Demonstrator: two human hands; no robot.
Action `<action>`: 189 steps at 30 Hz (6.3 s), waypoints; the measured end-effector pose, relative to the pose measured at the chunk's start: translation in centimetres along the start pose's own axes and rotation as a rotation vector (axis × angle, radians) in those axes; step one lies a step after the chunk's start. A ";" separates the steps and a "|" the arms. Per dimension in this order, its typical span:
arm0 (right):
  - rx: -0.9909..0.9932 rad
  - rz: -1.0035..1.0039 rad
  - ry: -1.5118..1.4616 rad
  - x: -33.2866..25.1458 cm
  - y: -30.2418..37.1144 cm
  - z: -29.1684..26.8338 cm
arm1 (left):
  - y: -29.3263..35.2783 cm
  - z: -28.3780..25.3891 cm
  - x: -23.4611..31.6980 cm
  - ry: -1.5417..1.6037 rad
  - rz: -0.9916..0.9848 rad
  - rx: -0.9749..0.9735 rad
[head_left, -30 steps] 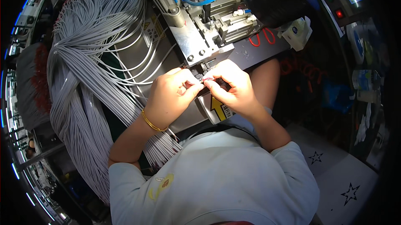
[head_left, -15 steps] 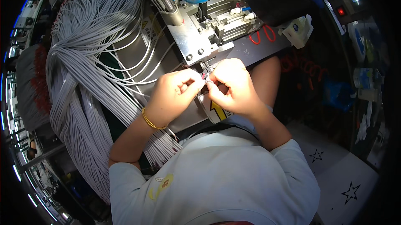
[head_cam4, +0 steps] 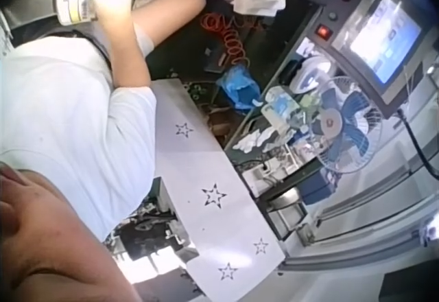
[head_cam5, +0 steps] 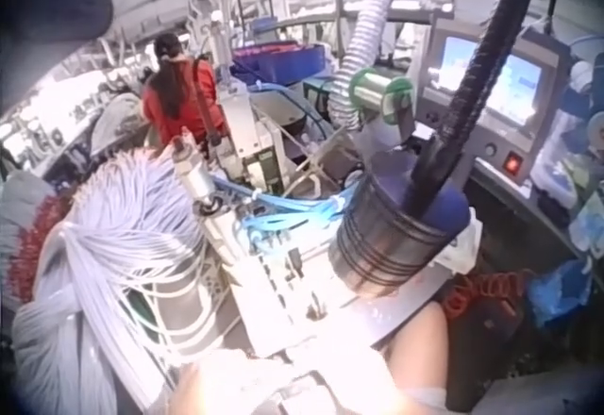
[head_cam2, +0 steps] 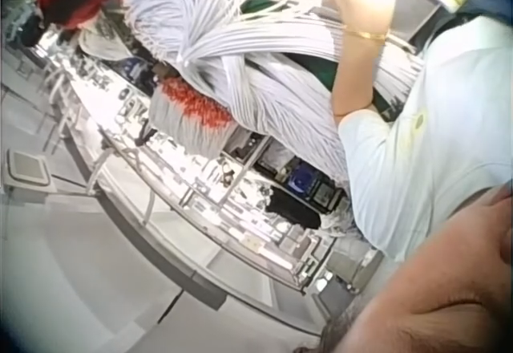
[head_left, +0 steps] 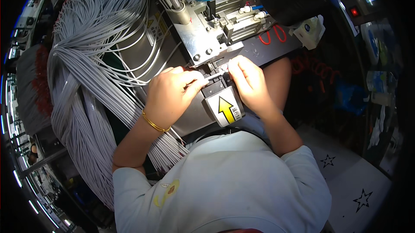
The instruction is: The person feeds multiple wires into an automated crimping and connector machine for assembly, creating a wiring harness.
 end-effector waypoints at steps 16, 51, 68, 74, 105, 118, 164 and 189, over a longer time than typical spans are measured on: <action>-0.143 -0.060 0.122 0.7 -0.7 -0.1 | 2.0 1.9 2.1 -0.171 0.142 0.049; 0.146 0.002 -0.162 2.8 0.4 0.3 | 2.5 -2.7 1.9 -0.187 0.124 -0.238; 0.157 -0.065 -0.253 0.7 1.3 -1.3 | 2.5 0.9 1.8 0.264 0.315 -0.372; 0.045 -0.348 0.061 -1.2 -0.4 -0.5 | 0.3 1.3 0.0 0.507 -0.277 -0.233; -0.297 -0.450 0.304 -3.7 -1.2 0.2 | 0.6 0.8 -0.1 0.098 0.166 -0.091; -0.035 -0.392 0.049 -3.2 -0.9 0.9 | 0.6 1.0 -0.1 0.794 -0.357 -0.376; -0.154 -0.133 0.072 1.6 -1.1 -0.6 | 1.4 1.4 2.9 -0.068 0.036 0.017; 0.005 -0.544 0.279 -2.0 -0.7 0.2 | 0.0 1.4 0.6 0.664 -0.478 -0.433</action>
Point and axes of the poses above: each hand's wrist, its own y-axis away from the middle knuckle, its own z-axis out of the palm, x = y × z, the point moved 2 cm from there along -y, towards the middle knuckle, and after that the axes turned 12 degrees about -z, right-handed, at the moved point
